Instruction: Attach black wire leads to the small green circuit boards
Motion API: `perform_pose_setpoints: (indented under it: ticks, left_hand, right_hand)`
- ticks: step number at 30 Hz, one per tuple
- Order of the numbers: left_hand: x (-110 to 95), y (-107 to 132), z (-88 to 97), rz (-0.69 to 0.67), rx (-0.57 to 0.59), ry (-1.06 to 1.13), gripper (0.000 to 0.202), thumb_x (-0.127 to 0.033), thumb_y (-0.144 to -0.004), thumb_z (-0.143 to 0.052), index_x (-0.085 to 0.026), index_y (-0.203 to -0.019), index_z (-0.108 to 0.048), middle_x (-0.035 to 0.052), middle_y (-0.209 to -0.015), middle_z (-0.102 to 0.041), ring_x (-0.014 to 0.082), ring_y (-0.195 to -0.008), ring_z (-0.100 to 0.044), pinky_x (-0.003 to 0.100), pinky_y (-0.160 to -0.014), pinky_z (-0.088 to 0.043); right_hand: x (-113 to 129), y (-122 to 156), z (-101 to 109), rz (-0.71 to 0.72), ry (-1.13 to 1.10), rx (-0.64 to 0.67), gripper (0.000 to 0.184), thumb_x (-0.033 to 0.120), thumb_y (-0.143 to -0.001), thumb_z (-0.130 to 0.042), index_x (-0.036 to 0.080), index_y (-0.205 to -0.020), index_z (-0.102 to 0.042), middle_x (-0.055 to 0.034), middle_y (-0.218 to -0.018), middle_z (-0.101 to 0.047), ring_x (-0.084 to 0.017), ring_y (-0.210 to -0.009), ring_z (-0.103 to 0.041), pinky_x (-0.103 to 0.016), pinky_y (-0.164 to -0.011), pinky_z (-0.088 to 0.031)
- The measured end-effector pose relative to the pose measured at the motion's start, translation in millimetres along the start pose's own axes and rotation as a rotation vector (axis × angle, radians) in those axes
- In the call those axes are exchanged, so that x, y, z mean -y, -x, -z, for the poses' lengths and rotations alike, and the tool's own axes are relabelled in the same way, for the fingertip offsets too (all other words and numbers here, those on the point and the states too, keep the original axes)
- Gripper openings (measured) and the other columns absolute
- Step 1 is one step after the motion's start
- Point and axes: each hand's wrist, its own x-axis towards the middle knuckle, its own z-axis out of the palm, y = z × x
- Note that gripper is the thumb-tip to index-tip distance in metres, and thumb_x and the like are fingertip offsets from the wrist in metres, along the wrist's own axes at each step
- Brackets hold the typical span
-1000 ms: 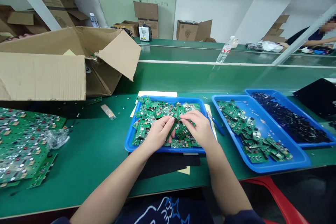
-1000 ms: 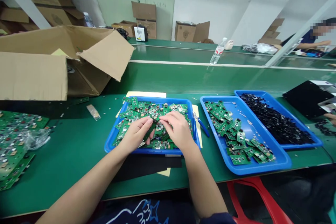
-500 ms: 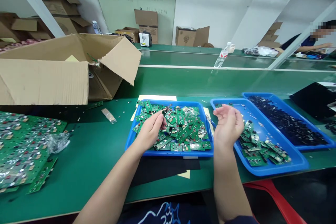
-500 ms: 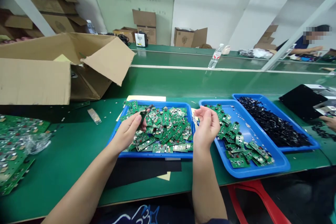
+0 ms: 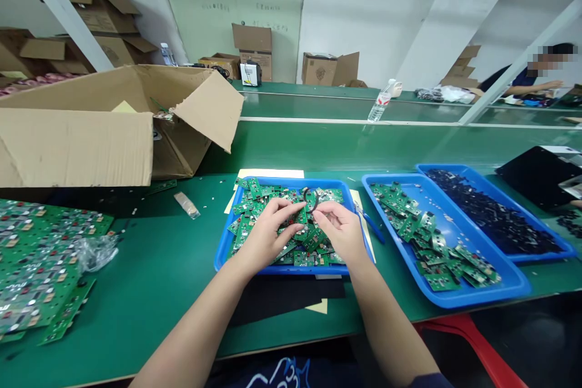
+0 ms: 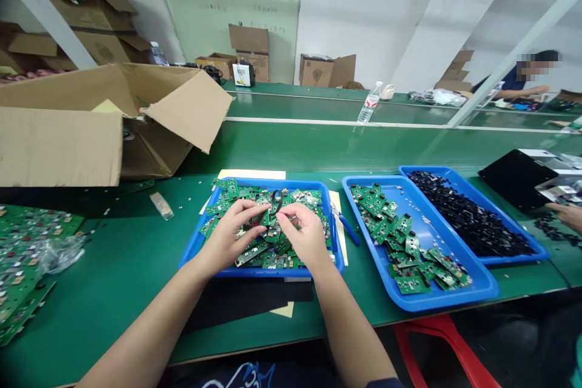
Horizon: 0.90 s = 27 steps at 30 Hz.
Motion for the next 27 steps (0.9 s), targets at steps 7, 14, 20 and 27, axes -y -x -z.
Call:
perform_pose_setpoints:
  ticks: [7, 14, 20, 27]
  left_hand:
    - [0.4, 0.4, -0.5, -0.012, 0.005, -0.007, 0.036, -0.024, -0.089, -0.051, -0.026, -0.124, -0.053, 0.0065, -0.101, -0.052, 0.0205, -0.098, -0.053, 0.037, -0.088, -0.048]
    - [2.8, 0.7, 0.1, -0.02, -0.016, -0.027, 0.036, -0.022, -0.089, -0.052, -0.025, -0.124, -0.052, 0.0064, -0.102, -0.052, 0.0192, -0.097, -0.055, 0.035, -0.087, -0.049]
    - [2.8, 1.2, -1.1, -0.061, -0.065, -0.048, 0.032, -0.02, -0.088, -0.054, -0.021, -0.12, -0.055, 0.0069, -0.101, -0.058, 0.0186, -0.096, -0.057, 0.034, -0.085, -0.05]
    - [6.9, -0.9, -5.0, -0.081, -0.111, -0.063, 0.028, -0.021, -0.087, -0.055, -0.02, -0.115, -0.058, 0.0071, -0.099, -0.061, 0.0188, -0.095, -0.06, 0.034, -0.084, -0.052]
  right_hand:
    - [3.3, 2.2, 1.6, 0.006, -0.004, 0.067, 0.013, 0.019, -0.079, -0.057, 0.019, -0.088, -0.067, -0.0054, -0.083, -0.068, -0.017, -0.073, -0.065, -0.029, -0.064, -0.056]
    - [8.3, 2.0, 0.0, 0.163, 0.096, 0.067, 0.019, 0.014, -0.08, -0.055, 0.018, -0.094, -0.067, -0.0064, -0.085, -0.067, -0.014, -0.065, -0.063, -0.027, -0.056, -0.055]
    - [7.8, 0.7, -1.0, 0.388, 0.255, -0.015, 0.018, 0.014, -0.084, -0.054, 0.02, -0.092, -0.069, -0.0058, -0.081, -0.065, -0.015, -0.068, -0.061, -0.028, -0.057, -0.054]
    - [0.0, 0.7, -0.6, 0.584, 0.378, 0.021, 0.03, 0.005, -0.083, -0.053, 0.021, -0.105, -0.065, -0.0068, -0.083, -0.062, -0.017, -0.075, -0.061, -0.032, -0.065, -0.054]
